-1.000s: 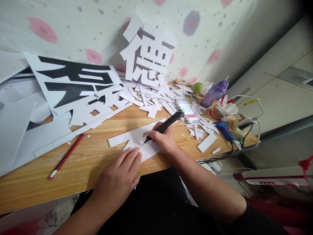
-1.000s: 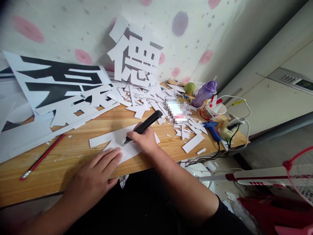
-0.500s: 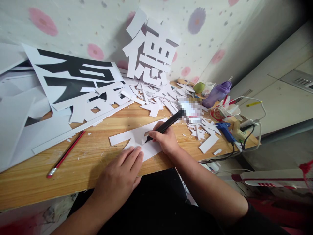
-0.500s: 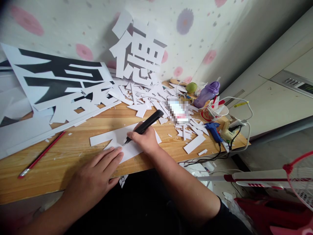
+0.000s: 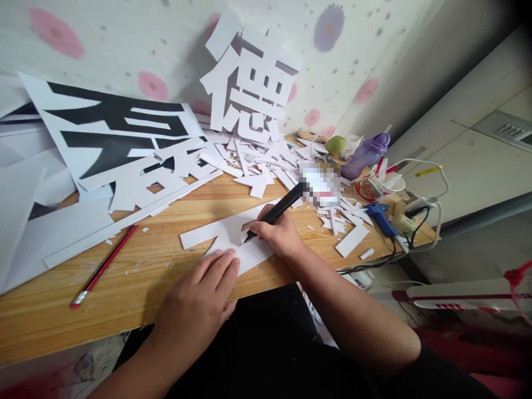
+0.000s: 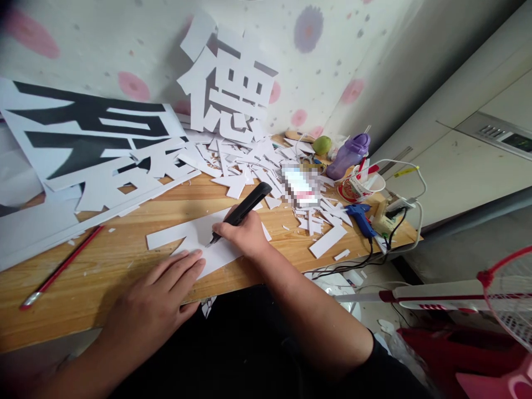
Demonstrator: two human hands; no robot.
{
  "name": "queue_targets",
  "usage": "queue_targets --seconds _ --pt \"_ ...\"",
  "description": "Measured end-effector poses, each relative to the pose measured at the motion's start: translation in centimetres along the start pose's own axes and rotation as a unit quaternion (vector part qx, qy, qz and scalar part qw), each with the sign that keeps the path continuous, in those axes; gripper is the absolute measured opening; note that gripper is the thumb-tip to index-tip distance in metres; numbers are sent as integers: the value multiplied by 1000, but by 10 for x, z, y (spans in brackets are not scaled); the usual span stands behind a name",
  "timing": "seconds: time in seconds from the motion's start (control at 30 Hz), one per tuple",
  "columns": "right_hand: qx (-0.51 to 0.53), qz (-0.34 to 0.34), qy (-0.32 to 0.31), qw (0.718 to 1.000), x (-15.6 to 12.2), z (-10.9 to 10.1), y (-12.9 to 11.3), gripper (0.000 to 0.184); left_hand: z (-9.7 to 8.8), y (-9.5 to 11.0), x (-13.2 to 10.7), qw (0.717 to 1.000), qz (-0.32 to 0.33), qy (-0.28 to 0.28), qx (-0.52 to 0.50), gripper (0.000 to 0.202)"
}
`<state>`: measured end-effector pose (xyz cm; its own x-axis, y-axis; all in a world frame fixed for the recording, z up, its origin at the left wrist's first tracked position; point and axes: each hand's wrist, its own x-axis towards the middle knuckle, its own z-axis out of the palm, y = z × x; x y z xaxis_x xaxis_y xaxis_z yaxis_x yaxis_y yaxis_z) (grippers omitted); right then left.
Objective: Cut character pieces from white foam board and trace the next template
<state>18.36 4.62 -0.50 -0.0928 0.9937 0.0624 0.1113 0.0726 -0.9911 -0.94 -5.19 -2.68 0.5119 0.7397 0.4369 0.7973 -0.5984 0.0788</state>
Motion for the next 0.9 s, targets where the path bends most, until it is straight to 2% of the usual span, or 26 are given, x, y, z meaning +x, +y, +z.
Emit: queue_targets --seconds 0.57,0.77,0.9 --pt "5 12 43 999 8 -31 -2 20 5 -1 -3 1000 10 1 17 45" --pt "4 26 132 991 11 -61 10 21 7 -2 -4 1000 1 -1 8 45" --pt "12 15 133 991 14 -70 20 21 7 -5 -4 1000 13 6 17 45"
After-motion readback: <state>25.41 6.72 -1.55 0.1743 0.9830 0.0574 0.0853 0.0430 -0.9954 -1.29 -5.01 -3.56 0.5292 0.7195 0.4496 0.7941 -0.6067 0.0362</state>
